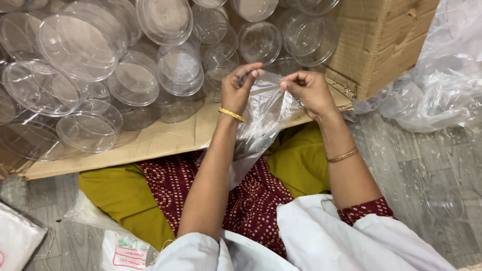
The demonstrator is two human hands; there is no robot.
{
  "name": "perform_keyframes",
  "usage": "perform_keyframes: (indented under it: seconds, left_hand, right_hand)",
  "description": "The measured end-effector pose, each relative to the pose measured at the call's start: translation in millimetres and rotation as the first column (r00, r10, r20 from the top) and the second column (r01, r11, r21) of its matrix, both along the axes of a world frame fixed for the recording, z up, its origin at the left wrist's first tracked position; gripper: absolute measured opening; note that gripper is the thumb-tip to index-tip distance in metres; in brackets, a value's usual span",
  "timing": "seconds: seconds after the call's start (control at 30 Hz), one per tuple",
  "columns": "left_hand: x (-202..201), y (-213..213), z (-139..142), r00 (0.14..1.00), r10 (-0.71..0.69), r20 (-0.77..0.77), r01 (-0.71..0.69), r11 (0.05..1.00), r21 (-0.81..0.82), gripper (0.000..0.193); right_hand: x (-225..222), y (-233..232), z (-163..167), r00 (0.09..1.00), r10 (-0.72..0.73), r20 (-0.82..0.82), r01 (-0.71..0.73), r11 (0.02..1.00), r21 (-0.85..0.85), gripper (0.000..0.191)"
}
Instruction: The person sits on the floor in front of a large cardboard box filled with clear plastic containers. They open a plastic bag, place containers into it one at a time, and occasionally reach into the box to gather more containers, filling several bags over the episode.
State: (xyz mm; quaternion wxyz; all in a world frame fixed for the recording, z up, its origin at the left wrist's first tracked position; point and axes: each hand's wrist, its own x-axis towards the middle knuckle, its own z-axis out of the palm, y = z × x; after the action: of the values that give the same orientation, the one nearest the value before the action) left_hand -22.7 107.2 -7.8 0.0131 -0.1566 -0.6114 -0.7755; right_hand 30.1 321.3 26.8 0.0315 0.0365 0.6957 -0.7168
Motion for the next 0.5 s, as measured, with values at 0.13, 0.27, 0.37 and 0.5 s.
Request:
perform_keyframes:
  seconds: [0.13,0.27,0.37,0.5]
  left_hand:
    - [-0.6,0.2,-7.4,0.994,-0.044,0.097,0.040,0.998,0.041,0.025]
    - [0.7,3.9,-14.9,0.972,-0.110,0.210,0.100,0.993,0.058,0.030]
    - [1.7,7.2,-14.8,0.932,-0.227,0.283,0.195,0.971,0.138,0.034]
    - [2.3,7.7,-3.0,0.788,-0.393,0.474,0.242,0.905,0.350,0.030]
  right_hand:
    - [0.4,-4.6,-2.3,0.998,0.063,0.000,-0.063,0.994,0.095,0.013]
    - [0.4,-6.6,-1.6,0.997,0.078,0.006,-0.079,0.996,0.034,0.017]
    - [-1.3,-1.1,-3.7,0.998,0.003,-0.057,-0.008,0.995,-0.100,0.016]
    - [-3.0,16.2,-5.8,0.997,0.028,0.065,0.004,0.898,-0.439,0.015]
